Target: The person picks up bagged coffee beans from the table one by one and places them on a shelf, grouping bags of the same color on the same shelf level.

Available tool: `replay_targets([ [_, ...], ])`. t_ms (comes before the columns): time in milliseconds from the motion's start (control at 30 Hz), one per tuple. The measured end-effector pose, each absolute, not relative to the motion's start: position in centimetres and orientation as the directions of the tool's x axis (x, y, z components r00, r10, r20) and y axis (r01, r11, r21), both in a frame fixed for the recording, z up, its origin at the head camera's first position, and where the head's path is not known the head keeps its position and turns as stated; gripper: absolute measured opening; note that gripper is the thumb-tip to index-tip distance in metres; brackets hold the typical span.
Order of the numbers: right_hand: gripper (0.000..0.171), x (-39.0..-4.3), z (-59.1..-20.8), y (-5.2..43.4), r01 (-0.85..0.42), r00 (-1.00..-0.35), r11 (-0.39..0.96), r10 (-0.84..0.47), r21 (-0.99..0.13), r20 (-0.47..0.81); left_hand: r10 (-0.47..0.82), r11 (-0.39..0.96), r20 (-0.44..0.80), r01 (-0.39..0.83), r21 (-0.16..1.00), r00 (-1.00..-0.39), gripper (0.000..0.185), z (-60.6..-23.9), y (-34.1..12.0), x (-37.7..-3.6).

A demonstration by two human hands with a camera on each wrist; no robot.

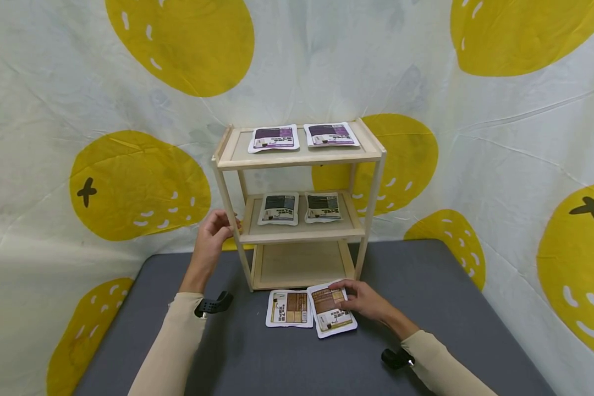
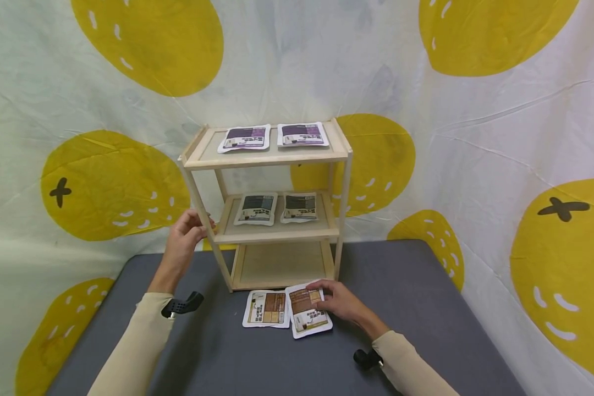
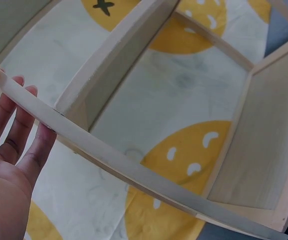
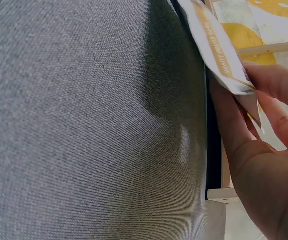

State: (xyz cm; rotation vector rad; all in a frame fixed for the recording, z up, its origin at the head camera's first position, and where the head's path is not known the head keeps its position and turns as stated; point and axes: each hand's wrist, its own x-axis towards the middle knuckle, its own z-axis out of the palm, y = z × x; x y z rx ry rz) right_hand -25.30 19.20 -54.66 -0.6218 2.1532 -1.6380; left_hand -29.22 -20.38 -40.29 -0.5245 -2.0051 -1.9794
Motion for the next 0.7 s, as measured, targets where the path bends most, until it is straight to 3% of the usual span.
replay_targets([
  [267, 0.043, -25.06, -54.45, 19.09, -0.124, -0.843, 0.227, -0.537, -0.966, -0.018, 0.055, -0.004, 0.444, 0.444, 0.896, -0.894, 0.021, -40.19, -20.31, -29.23],
  [500, 0.058, -25.19, -54.34, 18.87, 0.007, -0.854, 0.142, -0.513, -0.99, -0.08, 0.047, -0.024, 0.447, 0.446, 0.895, -0.893, 0.021, -40.24, -20.28, -29.36],
  [700, 0.062, -25.33, -54.23, 18.45, 0.032, -0.859, 0.118, -0.504, -0.992, -0.088, 0.044, -0.021, 0.441, 0.441, 0.897, -0.896, 0.022, -40.26, -20.28, -29.31],
])
